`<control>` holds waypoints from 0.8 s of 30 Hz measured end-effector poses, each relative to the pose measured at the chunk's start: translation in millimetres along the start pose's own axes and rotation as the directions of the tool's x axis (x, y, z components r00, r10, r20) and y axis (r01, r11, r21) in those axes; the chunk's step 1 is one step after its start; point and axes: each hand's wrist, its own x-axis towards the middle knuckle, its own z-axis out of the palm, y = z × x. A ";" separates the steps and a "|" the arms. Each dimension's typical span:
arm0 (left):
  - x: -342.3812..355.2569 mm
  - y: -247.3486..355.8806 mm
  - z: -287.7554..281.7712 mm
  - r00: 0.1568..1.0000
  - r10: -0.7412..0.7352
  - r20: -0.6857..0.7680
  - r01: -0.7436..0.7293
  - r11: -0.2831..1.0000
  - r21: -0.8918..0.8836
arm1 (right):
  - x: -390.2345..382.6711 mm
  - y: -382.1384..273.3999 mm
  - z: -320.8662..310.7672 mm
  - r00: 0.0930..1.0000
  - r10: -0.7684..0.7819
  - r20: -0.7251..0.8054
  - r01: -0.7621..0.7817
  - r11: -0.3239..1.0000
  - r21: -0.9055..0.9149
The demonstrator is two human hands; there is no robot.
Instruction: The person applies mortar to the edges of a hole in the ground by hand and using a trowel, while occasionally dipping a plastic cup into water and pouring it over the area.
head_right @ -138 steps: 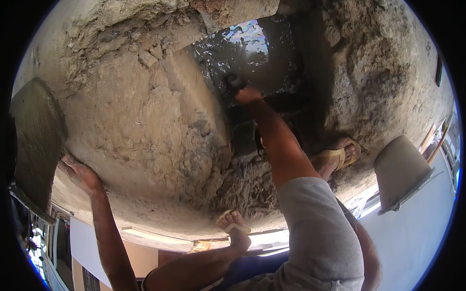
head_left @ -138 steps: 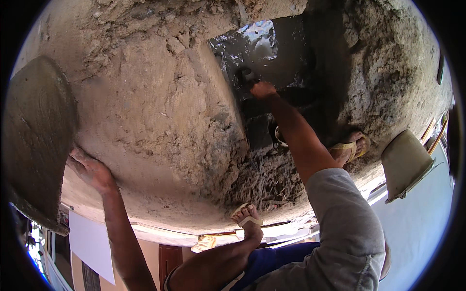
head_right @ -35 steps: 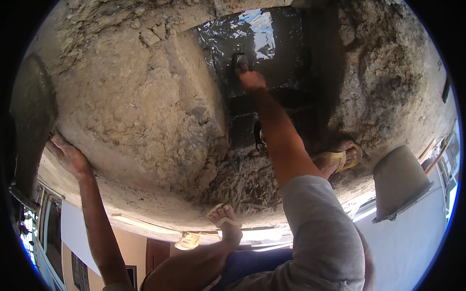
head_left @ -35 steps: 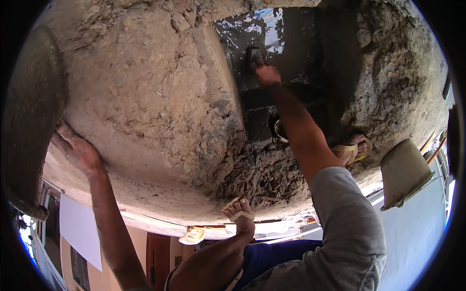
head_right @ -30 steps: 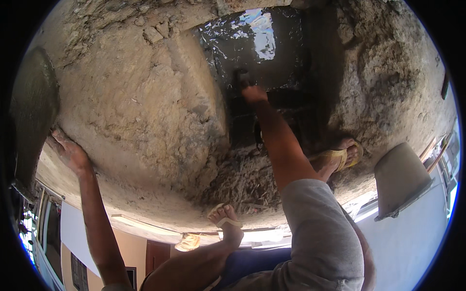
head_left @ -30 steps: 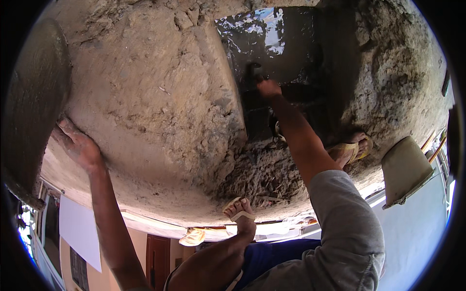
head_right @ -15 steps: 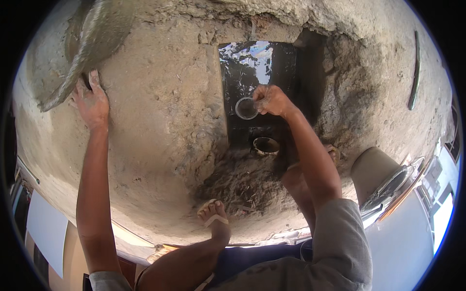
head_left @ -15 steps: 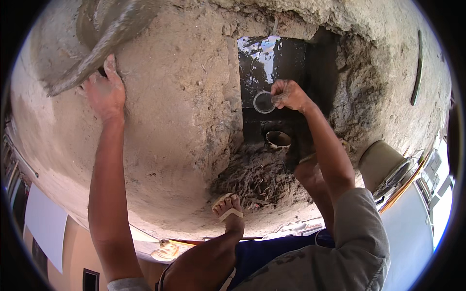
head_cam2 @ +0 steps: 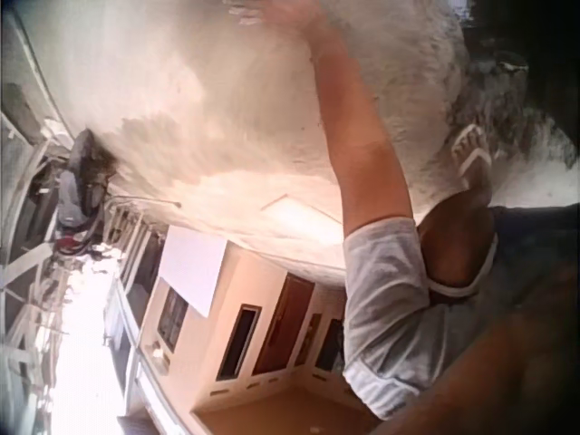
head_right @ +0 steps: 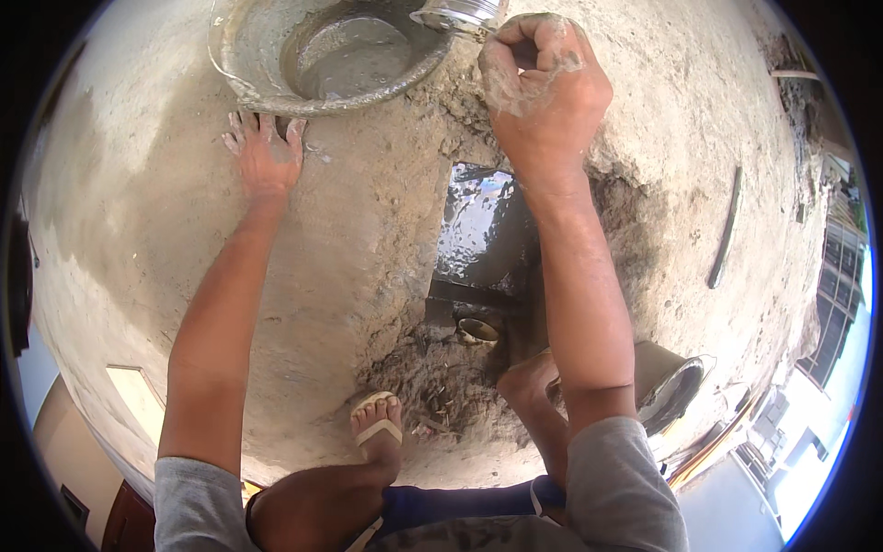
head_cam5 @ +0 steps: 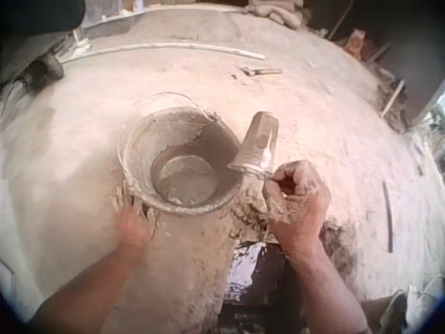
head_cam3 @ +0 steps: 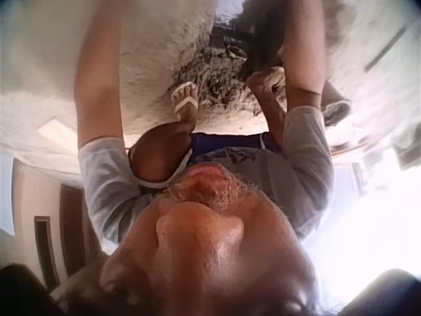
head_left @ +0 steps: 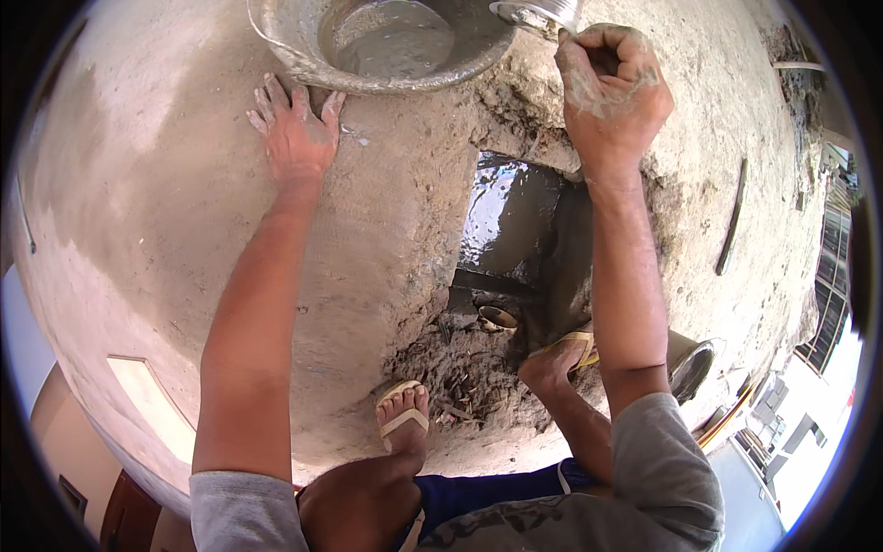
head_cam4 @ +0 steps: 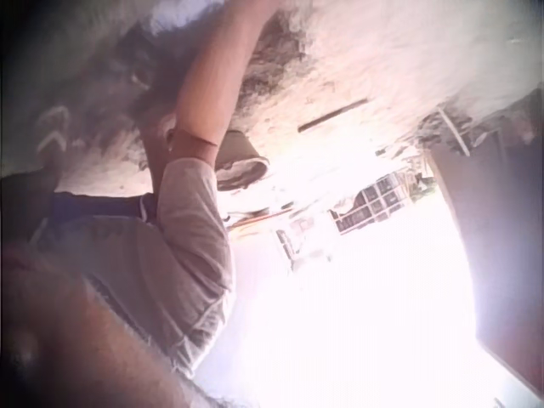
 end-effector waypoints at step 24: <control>3.1 -33.8 26.4 0.993 0.109 -0.044 -0.103 0.988 0.117 | -153.5 25.7 -26.1 0.561 0.823 0.084 -0.668 0.390 0.634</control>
